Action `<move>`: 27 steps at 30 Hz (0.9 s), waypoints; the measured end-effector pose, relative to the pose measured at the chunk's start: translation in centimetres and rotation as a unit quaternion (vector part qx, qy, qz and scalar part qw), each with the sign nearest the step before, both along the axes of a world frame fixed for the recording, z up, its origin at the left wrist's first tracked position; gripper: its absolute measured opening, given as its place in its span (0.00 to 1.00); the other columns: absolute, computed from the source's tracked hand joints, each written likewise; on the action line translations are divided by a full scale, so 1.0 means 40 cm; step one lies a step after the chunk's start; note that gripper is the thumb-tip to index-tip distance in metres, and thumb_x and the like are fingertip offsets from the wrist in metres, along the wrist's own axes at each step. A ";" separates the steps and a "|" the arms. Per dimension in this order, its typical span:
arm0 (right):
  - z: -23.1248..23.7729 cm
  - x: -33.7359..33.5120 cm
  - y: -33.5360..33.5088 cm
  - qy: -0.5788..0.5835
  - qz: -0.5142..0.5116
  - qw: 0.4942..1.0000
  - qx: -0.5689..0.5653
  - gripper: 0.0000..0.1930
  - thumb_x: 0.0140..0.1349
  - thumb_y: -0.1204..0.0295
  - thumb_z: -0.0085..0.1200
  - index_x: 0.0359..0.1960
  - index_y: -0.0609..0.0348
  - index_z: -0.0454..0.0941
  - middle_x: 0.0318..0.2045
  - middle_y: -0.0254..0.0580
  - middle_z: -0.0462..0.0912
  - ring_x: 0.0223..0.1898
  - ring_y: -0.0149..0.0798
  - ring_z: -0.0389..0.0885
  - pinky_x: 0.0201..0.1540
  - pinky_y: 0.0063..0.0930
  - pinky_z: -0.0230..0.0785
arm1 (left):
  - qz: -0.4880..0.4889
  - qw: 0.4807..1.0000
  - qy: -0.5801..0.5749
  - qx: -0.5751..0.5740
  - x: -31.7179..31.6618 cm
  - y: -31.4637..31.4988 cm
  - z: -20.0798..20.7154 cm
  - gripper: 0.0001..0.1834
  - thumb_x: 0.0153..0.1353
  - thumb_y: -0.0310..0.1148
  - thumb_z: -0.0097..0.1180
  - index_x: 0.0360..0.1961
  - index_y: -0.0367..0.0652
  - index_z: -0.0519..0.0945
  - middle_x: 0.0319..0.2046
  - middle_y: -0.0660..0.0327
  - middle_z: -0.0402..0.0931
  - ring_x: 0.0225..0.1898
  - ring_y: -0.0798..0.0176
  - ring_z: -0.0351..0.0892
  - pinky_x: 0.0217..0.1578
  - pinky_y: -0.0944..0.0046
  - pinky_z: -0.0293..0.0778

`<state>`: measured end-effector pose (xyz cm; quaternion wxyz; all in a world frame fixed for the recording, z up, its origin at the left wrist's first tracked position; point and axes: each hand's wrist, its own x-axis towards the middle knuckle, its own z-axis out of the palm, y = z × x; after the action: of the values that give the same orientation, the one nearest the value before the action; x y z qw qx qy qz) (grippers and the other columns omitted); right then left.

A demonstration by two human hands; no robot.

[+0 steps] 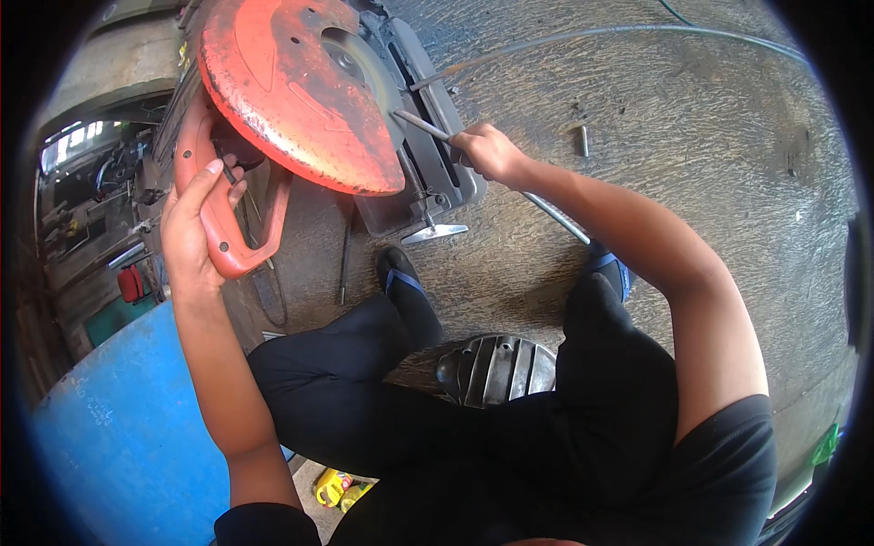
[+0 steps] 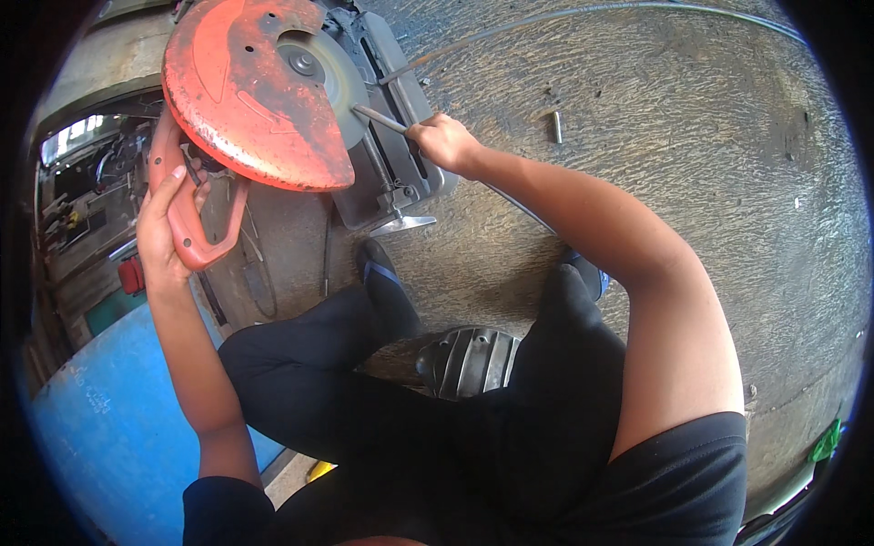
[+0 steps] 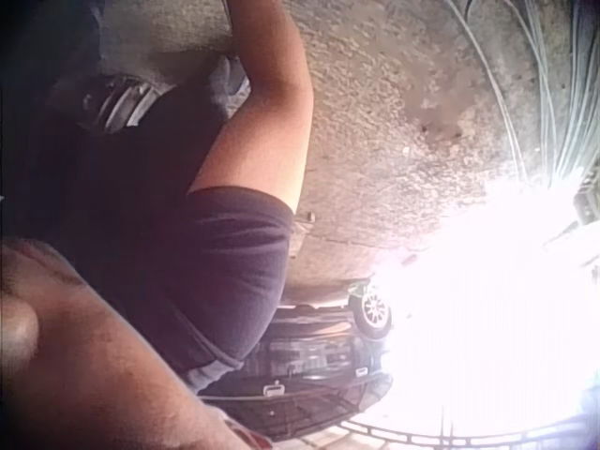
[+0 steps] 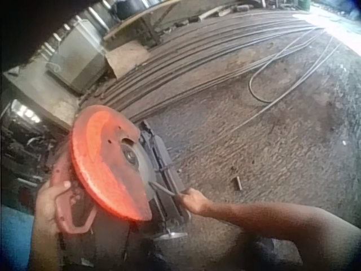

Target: The person is using a chop saw to cut metal rods to a specific length.

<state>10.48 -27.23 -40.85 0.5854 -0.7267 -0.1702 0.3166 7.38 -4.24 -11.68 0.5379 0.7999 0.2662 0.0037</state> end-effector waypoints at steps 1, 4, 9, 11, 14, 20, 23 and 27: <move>0.003 -0.001 0.002 0.010 0.004 1.000 0.016 0.17 0.60 0.63 0.41 0.30 0.62 0.80 0.29 0.55 0.81 0.36 0.54 0.79 0.42 0.40 0.69 | -0.001 1.000 -0.003 -0.002 0.000 -0.005 0.000 0.23 0.59 0.29 0.55 0.56 0.37 0.68 0.44 0.56 0.74 0.44 0.63 0.75 0.45 0.63 0.72; 0.012 -0.006 0.019 0.021 -0.033 0.999 0.021 0.17 0.62 0.62 0.42 0.32 0.63 0.79 0.29 0.56 0.81 0.36 0.54 0.79 0.42 0.41 0.69 | 0.002 1.000 -0.013 -0.003 0.001 -0.014 0.000 0.23 0.59 0.29 0.55 0.55 0.35 0.68 0.44 0.55 0.74 0.44 0.62 0.75 0.46 0.62 0.71; 0.019 -0.017 0.022 -0.008 -0.060 0.998 -0.021 0.17 0.63 0.61 0.44 0.31 0.64 0.78 0.26 0.57 0.80 0.34 0.57 0.79 0.40 0.44 0.70 | 0.001 1.000 -0.018 -0.006 0.002 -0.017 0.000 0.22 0.59 0.28 0.55 0.54 0.34 0.69 0.43 0.53 0.74 0.43 0.60 0.76 0.46 0.60 0.71; 0.023 -0.018 0.020 -0.022 -0.068 0.997 -0.028 0.17 0.63 0.62 0.45 0.30 0.64 0.78 0.25 0.57 0.79 0.32 0.58 0.79 0.39 0.45 0.70 | 0.004 1.000 -0.029 -0.008 0.001 -0.017 -0.001 0.23 0.59 0.29 0.55 0.55 0.34 0.69 0.43 0.53 0.74 0.44 0.60 0.75 0.47 0.60 0.71; 0.028 -0.020 0.018 -0.063 -0.071 0.995 -0.024 0.15 0.63 0.64 0.47 0.29 0.64 0.78 0.23 0.58 0.79 0.30 0.59 0.78 0.37 0.46 0.70 | 0.009 1.000 -0.026 -0.007 0.001 -0.019 0.000 0.23 0.58 0.29 0.56 0.55 0.35 0.69 0.44 0.53 0.74 0.44 0.60 0.75 0.47 0.60 0.70; 0.021 -0.019 0.021 -0.112 -0.076 0.991 -0.012 0.13 0.62 0.66 0.48 0.29 0.64 0.77 0.22 0.59 0.78 0.29 0.60 0.78 0.36 0.46 0.70 | 0.012 1.000 -0.017 0.001 0.001 -0.019 0.000 0.23 0.58 0.29 0.56 0.54 0.35 0.69 0.44 0.54 0.74 0.45 0.60 0.75 0.47 0.60 0.70; 0.016 -0.019 0.028 -0.146 -0.076 0.986 -0.026 0.12 0.62 0.67 0.48 0.29 0.64 0.77 0.22 0.59 0.78 0.30 0.60 0.78 0.36 0.47 0.71 | 0.009 1.000 -0.022 0.000 0.001 -0.015 -0.002 0.23 0.58 0.29 0.56 0.54 0.35 0.69 0.44 0.54 0.74 0.45 0.61 0.75 0.47 0.60 0.70; 0.020 -0.021 0.028 -0.180 -0.057 0.979 -0.075 0.11 0.61 0.67 0.48 0.30 0.64 0.77 0.23 0.58 0.79 0.30 0.60 0.79 0.37 0.48 0.72 | 0.001 1.000 -0.015 -0.007 0.002 -0.005 0.000 0.23 0.58 0.29 0.56 0.54 0.35 0.69 0.44 0.54 0.74 0.45 0.61 0.75 0.47 0.60 0.70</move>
<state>9.65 -26.11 -40.07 0.5061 -0.8221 -0.2067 0.1590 7.47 -4.45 -11.69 0.5476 0.7957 0.2585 0.0147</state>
